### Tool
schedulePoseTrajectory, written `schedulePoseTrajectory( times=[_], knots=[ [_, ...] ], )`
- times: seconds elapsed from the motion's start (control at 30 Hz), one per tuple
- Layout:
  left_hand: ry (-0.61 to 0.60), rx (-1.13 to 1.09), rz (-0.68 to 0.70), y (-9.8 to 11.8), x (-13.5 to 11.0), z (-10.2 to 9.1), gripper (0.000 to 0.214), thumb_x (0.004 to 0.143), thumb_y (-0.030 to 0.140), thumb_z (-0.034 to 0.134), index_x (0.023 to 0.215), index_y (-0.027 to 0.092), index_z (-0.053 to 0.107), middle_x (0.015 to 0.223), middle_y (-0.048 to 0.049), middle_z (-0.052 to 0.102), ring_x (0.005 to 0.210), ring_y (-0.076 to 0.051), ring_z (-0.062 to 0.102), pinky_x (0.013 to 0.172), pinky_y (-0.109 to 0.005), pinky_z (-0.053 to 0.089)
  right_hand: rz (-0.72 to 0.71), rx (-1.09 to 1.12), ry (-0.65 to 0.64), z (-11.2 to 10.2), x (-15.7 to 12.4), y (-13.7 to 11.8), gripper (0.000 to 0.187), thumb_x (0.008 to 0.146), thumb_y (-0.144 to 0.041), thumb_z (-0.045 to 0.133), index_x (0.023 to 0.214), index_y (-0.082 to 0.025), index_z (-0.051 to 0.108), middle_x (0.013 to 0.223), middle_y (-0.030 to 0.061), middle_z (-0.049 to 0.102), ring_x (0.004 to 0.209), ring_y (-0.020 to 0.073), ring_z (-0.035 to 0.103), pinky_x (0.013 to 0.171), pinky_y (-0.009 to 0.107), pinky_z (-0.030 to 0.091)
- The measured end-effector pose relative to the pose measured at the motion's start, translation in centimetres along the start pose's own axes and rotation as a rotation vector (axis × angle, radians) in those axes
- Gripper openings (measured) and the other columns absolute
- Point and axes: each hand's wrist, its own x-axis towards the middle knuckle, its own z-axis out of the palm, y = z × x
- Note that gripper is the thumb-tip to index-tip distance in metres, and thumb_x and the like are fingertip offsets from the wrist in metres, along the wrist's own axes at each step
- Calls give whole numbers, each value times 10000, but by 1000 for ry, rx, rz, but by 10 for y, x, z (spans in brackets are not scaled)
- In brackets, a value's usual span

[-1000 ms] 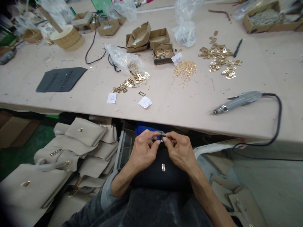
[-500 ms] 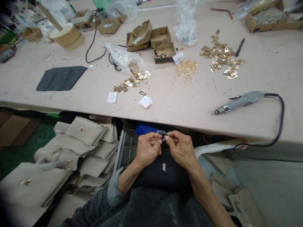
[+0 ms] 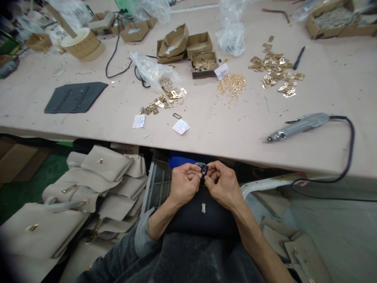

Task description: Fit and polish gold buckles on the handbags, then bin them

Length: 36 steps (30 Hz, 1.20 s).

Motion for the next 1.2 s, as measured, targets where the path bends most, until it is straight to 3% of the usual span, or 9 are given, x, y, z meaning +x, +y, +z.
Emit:
schedulePoseTrajectory(
  times=[0.27,0.43,0.53,0.7,0.77,0.87,0.97,1.07,1.2],
  knots=[
    [1,27,-3,3,-2,2,96,791,146,700,879,137,664,673,-36,696,473,-111,620,447,-179,489,39,88,46,6,3,7,257,805,-332,784,937,-159,646,763,17,647,584,110,546,521,228,426],
    [8,20,-18,3,-3,3,87,796,140,697,875,132,661,690,-37,693,458,-100,608,424,-170,460,57,200,47,3,6,11,400,949,-542,645,850,-154,661,616,3,585,509,103,513,490,225,400],
    [14,24,-26,3,-4,3,110,813,158,699,911,128,657,709,-37,695,448,-97,610,419,-167,464,34,195,44,2,5,11,403,930,-554,673,881,-154,681,659,14,611,540,112,547,497,224,415],
    [-162,23,-26,7,-12,6,219,958,316,611,1108,161,649,908,-67,742,520,-132,687,392,-178,473,11,130,84,2,3,8,383,934,-542,664,898,-164,705,658,14,613,543,127,554,489,231,429],
    [-227,39,-22,7,-14,8,227,994,368,571,1033,165,664,755,-37,716,488,-144,669,386,-189,451,-6,125,85,2,3,5,364,943,-527,654,887,-171,706,678,20,626,575,136,571,522,237,453],
    [-190,76,-19,7,-12,8,293,999,391,564,836,169,663,487,25,564,388,-138,563,385,-211,381,-46,100,59,2,6,1,337,937,-508,663,905,-176,711,796,53,686,671,163,613,604,262,499],
    [-142,117,12,8,-9,5,283,956,373,625,764,172,677,512,15,583,451,-146,562,424,-228,384,-97,-16,45,2,11,-3,315,924,-488,681,874,-180,721,749,41,668,622,149,553,562,266,451],
    [-205,86,-4,7,-9,1,285,951,369,626,749,172,665,495,19,575,435,-140,539,433,-230,385,-110,-80,42,3,16,-3,351,930,-487,668,769,-179,707,657,22,621,575,133,512,520,256,404],
    [-240,30,-71,3,-10,-2,350,1008,411,521,768,181,632,414,39,512,329,-123,439,396,-229,331,53,74,18,8,20,3,413,897,-566,683,792,-170,731,623,19,622,535,144,556,488,244,454]
  ],
)
